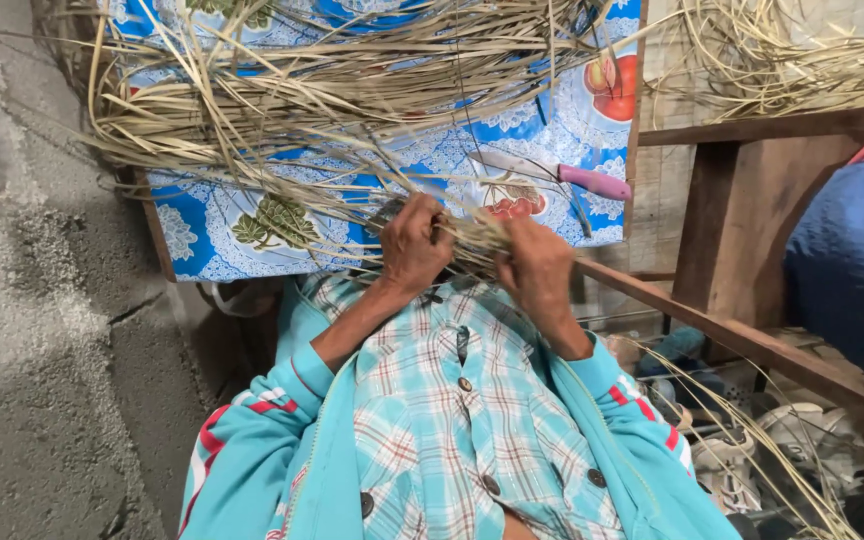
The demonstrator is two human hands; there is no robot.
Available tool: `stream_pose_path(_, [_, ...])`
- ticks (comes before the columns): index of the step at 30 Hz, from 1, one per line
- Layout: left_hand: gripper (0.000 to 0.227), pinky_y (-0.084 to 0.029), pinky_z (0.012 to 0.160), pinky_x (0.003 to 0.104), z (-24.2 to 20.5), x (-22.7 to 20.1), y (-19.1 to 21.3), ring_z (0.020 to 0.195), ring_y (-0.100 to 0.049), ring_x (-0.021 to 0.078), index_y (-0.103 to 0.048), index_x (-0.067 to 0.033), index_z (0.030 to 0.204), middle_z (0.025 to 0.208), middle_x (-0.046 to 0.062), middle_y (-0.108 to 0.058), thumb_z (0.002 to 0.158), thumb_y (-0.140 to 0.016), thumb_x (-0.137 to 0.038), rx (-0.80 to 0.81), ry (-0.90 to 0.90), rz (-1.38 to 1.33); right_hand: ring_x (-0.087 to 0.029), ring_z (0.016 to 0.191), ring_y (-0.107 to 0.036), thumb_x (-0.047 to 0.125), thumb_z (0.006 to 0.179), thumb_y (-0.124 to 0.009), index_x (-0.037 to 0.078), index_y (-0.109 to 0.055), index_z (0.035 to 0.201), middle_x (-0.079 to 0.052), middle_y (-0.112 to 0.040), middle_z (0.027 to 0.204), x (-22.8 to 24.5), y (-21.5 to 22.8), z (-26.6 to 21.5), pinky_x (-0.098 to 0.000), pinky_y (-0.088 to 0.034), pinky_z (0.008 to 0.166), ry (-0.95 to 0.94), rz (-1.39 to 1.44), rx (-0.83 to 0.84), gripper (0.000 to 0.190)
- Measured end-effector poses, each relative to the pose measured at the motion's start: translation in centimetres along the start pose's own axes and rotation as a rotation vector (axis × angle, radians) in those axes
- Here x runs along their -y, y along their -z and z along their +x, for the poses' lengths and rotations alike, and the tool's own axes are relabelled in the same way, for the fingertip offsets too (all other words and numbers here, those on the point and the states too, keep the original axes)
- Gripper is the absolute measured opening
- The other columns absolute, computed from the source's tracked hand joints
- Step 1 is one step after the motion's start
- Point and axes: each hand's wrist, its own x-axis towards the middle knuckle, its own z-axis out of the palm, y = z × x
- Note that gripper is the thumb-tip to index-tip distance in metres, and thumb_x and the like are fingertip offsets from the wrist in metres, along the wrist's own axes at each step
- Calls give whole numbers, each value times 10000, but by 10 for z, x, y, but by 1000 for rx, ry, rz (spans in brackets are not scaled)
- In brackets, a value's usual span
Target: Splitting and weaving natural fibers by hand and with a knife to create a braided structure.
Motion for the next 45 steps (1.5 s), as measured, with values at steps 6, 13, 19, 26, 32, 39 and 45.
stream_pose_path(6, [131,-386,365,239,2,-2,-5,409,-429,155,-426,-165,702,603,-47,-313,672,-515,-75,-74,-245,228,-248,483,-486,188,611,-657,160,-533,705,-33,-473,553,-37,50,-36,-323,-386,495,-259,-215,-208,158])
stream_pose_path(13, [110,-276,315,212,12,5,6,424,-308,78,-420,-90,731,641,18,-402,800,-434,-5,-127,-210,250,-245,637,-556,157,687,-642,59,-662,867,-98,-627,743,-137,151,-128,-341,-400,552,-755,-508,-409,206])
stream_pose_path(19, [132,-264,348,265,16,-4,13,459,-334,114,-396,-107,710,626,1,-393,752,-505,-46,-51,-31,130,-416,1028,-417,461,733,-542,-100,-390,1171,-287,-475,1133,-57,172,-63,-507,-330,813,-568,-872,-246,728])
stream_pose_path(26, [105,-432,392,360,22,4,12,442,-525,262,-461,-124,689,570,13,-426,684,-558,-85,-84,-50,63,-298,745,-563,174,711,-731,123,-713,702,-122,-661,822,33,102,-7,-409,-441,710,246,-170,-576,55])
stream_pose_path(32, [119,-452,421,353,19,13,10,483,-553,245,-475,-138,684,576,-1,-455,647,-579,-95,-71,-34,53,-220,744,-454,25,939,-404,-97,-547,869,-138,-474,764,57,170,48,-275,-368,722,217,-674,-671,201])
stream_pose_path(39, [75,-479,482,399,19,16,5,572,-584,260,-516,-149,724,618,10,-498,704,-586,-168,18,16,91,-383,900,-562,40,708,-644,-45,-584,939,-212,-591,956,64,65,34,-465,-431,765,111,440,-173,253])
stream_pose_path(45, [101,-482,477,334,22,11,15,527,-579,194,-513,-146,720,597,-38,-488,713,-589,-80,6,36,83,-294,818,-563,59,732,-641,-16,-551,928,-144,-588,900,26,-41,41,-386,-464,702,202,374,-114,228])
